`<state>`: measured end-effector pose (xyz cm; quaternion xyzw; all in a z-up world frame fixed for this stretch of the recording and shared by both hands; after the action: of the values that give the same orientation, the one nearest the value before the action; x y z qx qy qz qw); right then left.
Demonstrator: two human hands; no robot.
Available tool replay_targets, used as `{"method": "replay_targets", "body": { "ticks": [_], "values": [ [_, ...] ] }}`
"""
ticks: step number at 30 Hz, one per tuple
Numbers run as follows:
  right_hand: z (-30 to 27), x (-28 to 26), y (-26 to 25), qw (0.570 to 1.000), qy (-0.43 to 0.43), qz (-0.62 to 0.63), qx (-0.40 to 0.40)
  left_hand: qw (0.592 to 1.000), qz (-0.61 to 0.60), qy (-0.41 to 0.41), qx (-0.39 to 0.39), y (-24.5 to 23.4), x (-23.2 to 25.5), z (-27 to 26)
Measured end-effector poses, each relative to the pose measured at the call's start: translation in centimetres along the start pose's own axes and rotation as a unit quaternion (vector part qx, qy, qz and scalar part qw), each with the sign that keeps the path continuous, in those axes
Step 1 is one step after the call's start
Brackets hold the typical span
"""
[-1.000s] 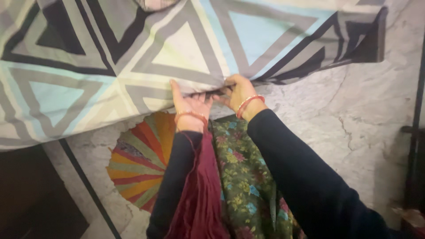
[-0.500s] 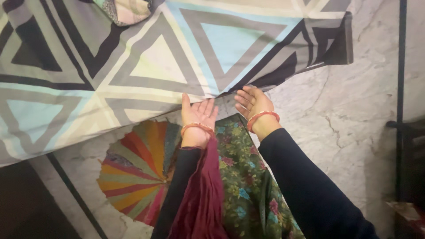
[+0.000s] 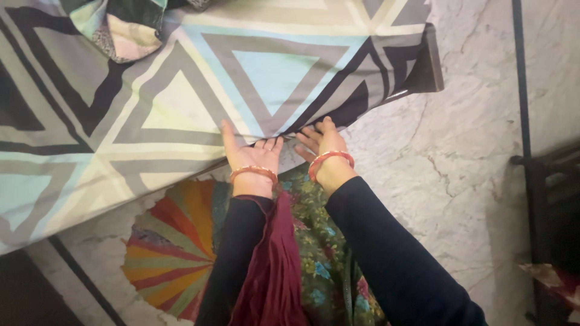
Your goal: The person folds a large patterned bed sheet on a metal bed frame. They smooth the fabric, align edges, and fold the sheet in half multiple times to create a compact bundle.
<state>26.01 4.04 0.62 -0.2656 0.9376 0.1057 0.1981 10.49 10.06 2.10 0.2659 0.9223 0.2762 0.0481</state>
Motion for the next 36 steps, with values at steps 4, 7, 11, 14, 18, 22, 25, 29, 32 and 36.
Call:
{"method": "replay_targets", "body": {
  "ticks": [4,7,11,14,18,22,25,29,32,36],
  "values": [
    [0.0,-0.3,1.0,0.997,0.038,0.074,0.003,0.999,0.027,0.029,-0.017,-0.1,-0.6,-0.4],
    [0.4,-0.9,1.1,0.995,0.056,0.083,0.006,0.999,-0.010,0.047,0.014,-0.5,-1.3,0.3],
    [0.5,-1.1,1.7,0.993,0.046,0.108,-0.030,0.997,0.017,0.070,-0.016,-0.5,-0.8,0.7],
    [0.7,-1.9,2.1,0.987,0.031,0.150,-0.053,0.997,0.016,0.068,-0.028,-0.3,-0.5,0.7],
    [1.0,-2.8,2.9,0.979,0.012,0.189,-0.072,0.996,0.019,0.071,-0.054,0.5,-0.1,0.3],
    [1.5,-3.3,3.4,0.972,-0.012,0.218,-0.091,0.995,0.026,0.085,-0.038,0.9,0.2,-0.1],
    [2.5,-3.6,2.8,0.973,-0.023,0.210,-0.090,0.996,0.024,0.080,-0.042,0.8,0.2,0.0],
    [4.4,-4.0,0.8,0.981,-0.005,0.157,-0.116,0.998,0.060,0.021,0.014,-0.5,-0.4,0.9],
    [6.2,-4.0,-0.2,0.983,0.025,0.113,-0.141,0.991,0.131,-0.035,0.011,-1.0,-1.3,0.9],
    [7.7,-3.9,-2.7,0.992,0.077,0.086,-0.059,0.990,0.123,-0.073,-0.018,-0.3,-2.7,0.3]
  ]
}}
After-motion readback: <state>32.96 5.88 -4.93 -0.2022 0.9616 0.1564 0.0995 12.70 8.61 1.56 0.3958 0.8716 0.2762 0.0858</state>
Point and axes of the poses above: each hand's wrist, its own z-axis towards the middle knuckle, its own y-axis out of the palm, x = y × z, the point moved 5 cm from there along z, towards the middle knuckle
